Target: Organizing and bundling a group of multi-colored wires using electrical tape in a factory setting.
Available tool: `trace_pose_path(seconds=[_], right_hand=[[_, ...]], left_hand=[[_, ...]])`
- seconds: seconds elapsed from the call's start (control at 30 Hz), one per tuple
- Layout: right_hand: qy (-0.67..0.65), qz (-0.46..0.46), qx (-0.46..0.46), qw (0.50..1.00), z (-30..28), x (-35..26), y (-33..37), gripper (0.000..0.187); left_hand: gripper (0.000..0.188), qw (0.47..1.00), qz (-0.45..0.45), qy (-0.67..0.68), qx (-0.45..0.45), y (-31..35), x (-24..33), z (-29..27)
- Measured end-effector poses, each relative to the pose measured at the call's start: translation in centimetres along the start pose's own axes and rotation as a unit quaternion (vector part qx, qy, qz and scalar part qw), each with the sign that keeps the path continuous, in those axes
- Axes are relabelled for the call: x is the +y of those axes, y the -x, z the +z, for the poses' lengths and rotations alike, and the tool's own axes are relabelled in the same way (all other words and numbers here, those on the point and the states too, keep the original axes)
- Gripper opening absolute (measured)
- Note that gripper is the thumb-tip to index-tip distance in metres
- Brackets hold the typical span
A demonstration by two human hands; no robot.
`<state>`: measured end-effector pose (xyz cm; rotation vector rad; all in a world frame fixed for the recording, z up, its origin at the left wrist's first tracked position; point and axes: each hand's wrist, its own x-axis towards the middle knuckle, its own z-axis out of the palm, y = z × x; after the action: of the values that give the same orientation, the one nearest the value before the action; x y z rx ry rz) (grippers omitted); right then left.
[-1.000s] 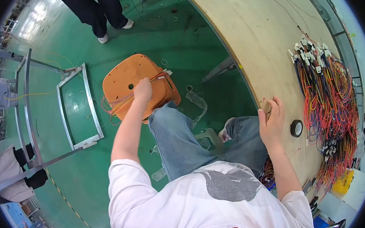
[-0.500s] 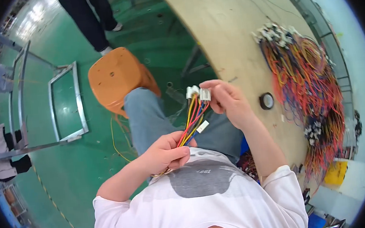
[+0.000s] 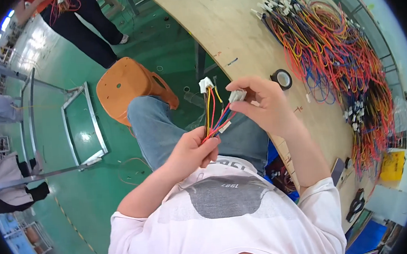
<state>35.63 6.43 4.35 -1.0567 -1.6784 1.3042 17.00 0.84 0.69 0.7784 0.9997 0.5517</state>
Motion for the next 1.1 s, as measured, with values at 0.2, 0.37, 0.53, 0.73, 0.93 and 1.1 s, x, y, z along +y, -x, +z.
trace_pose_path(seconds=[0.2,0.37,0.53,0.73,0.93,1.1], right_hand=[[0.062,-0.123,0.029,0.990,0.5,0.0,1.6,0.021],[-0.013,-0.036,0.039,0.999,-0.2,1.3,5.4,0.022],[0.007,0.137,0.239,0.961,-4.4,3.8,5.4,0.022],[0.363,0.058,0.276,0.888,-3.9,10.8,5.4,0.028],[0.291,0.104,0.271,0.911,-4.8,10.3,5.2,0.026],[0.379,0.020,0.306,0.873,-8.6,9.1,4.2,0.029]], left_hand=[[0.022,0.940,-0.004,0.314,-0.137,-1.4,-1.5,-2.3],[0.017,0.974,-0.033,0.213,0.068,-3.2,-1.3,-2.4],[0.021,0.946,-0.033,0.191,0.259,-9.4,-8.1,-11.7],[0.027,0.699,0.050,-0.636,0.322,-11.8,-6.9,-10.8],[0.012,0.877,0.291,-0.381,-0.040,-11.9,0.5,3.9],[0.010,0.903,0.226,-0.357,-0.075,-14.7,-0.4,7.1]])
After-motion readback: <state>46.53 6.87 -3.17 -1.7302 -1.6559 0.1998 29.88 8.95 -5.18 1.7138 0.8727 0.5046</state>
